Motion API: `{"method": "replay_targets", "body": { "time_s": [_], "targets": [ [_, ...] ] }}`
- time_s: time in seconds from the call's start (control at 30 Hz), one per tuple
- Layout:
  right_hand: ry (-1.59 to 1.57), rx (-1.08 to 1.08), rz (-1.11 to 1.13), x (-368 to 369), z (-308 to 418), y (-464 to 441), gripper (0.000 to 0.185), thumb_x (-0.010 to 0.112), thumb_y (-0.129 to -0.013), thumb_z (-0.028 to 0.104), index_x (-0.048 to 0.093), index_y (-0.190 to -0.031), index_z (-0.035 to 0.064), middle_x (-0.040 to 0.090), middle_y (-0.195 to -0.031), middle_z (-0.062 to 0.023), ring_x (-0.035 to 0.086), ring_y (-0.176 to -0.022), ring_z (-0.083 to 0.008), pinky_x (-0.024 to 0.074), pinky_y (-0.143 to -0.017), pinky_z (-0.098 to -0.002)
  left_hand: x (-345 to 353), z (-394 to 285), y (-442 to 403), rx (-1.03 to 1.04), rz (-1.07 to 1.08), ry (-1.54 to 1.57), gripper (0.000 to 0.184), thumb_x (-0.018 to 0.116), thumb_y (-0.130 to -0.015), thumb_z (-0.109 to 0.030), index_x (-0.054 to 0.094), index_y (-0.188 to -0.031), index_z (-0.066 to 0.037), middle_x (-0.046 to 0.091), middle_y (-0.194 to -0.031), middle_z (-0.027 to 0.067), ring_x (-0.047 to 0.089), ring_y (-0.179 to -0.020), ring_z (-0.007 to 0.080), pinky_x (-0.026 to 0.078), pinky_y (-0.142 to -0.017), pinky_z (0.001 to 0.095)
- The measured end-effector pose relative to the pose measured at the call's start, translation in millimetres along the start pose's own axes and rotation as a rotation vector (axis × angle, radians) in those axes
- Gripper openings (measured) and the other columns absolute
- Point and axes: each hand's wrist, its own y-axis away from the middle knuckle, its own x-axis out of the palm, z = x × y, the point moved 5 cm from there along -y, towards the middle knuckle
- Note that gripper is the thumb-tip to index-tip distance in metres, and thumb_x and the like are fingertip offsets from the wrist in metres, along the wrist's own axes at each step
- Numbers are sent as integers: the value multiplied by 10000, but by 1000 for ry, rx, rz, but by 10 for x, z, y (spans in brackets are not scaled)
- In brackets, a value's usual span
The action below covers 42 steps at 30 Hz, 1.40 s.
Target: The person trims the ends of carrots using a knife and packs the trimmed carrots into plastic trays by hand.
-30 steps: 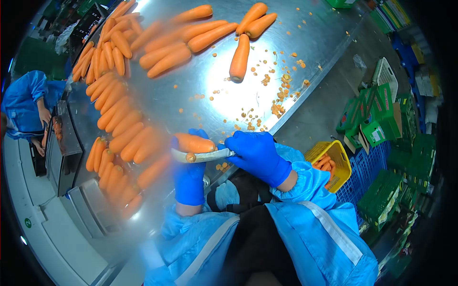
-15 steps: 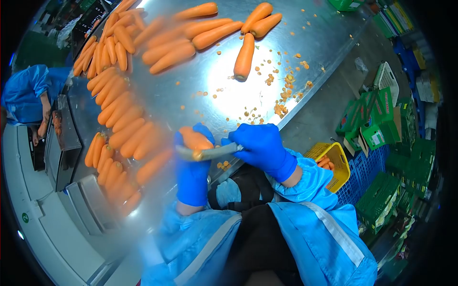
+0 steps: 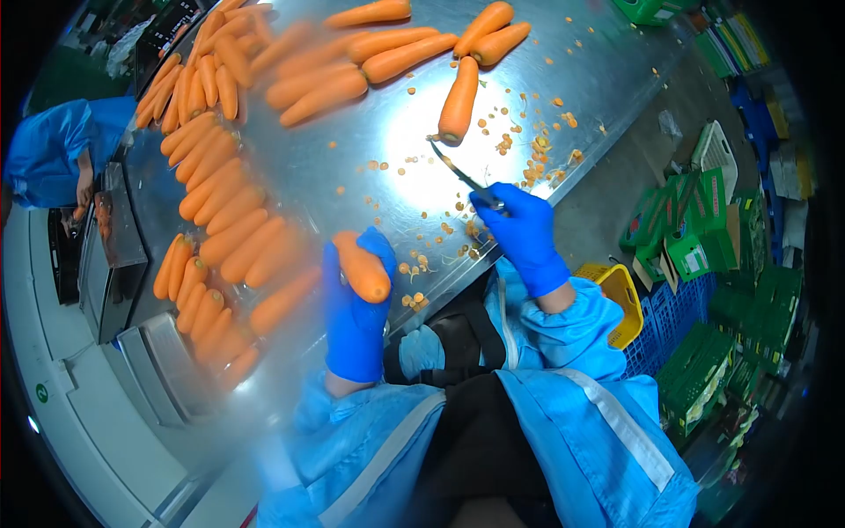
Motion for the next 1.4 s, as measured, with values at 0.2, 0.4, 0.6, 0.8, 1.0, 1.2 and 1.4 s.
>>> {"method": "replay_targets", "body": {
  "time_s": [0.2,0.4,0.6,0.8,1.0,1.2,1.4],
  "targets": [
    [-249,-266,259,216,696,104,546,740,-783,62,590,-1305,123,615,-1280,-96,627,-1124,-234,505,-916,-313,170,392,123,-116,50,-274,518,574,-946,-428,499,-1196,19,563,-1095,166,558,-1073,290,469,-986,401],
    [-468,-197,616,382,888,107,715,731,-772,42,465,-1434,83,481,-1458,-114,459,-1346,-257,347,-1121,-372,80,272,421,-567,-96,-532,555,563,-883,-471,553,-1144,18,553,-762,48,510,-589,143,404,-530,277],
    [-511,33,1014,911,631,148,706,810,-756,152,516,-1392,67,580,-1349,-99,530,-1243,-212,381,-1089,-376,34,140,811,-629,-124,-943,611,525,-887,-508,553,-1151,42,544,-754,78,515,-587,144,410,-474,255],
    [-550,141,947,1105,746,182,618,813,-750,156,582,-1316,68,650,-1187,-54,616,-994,-144,506,-849,-282,-165,-630,865,23,-181,-1053,566,435,-996,-433,567,-1238,62,659,-921,134,628,-768,179,498,-665,274],
    [-479,359,664,1344,585,-14,608,804,-784,211,567,-1331,92,656,-1025,-28,567,-756,-58,474,-579,-192,-19,-1455,1043,1528,-171,-2582,449,661,-880,-223,581,-1291,-62,604,-1223,153,560,-1170,313,436,-995,394],
    [-369,112,519,1833,745,-118,638,829,-755,277,573,-1315,109,678,-1101,-99,640,-978,-181,525,-837,-321,-348,-1795,813,1255,-357,-2902,615,741,-729,-71,570,-1318,-103,531,-1266,142,496,-1187,346,376,-1032,430],
    [-283,-19,452,2218,603,3,664,820,-758,260,546,-1342,102,657,-1185,-130,628,-1102,-246,494,-949,-371,-267,-1641,1076,1277,-117,-2650,535,775,-712,-38,650,-1228,-107,553,-1172,142,537,-1128,322,429,-969,418]
  ]
}}
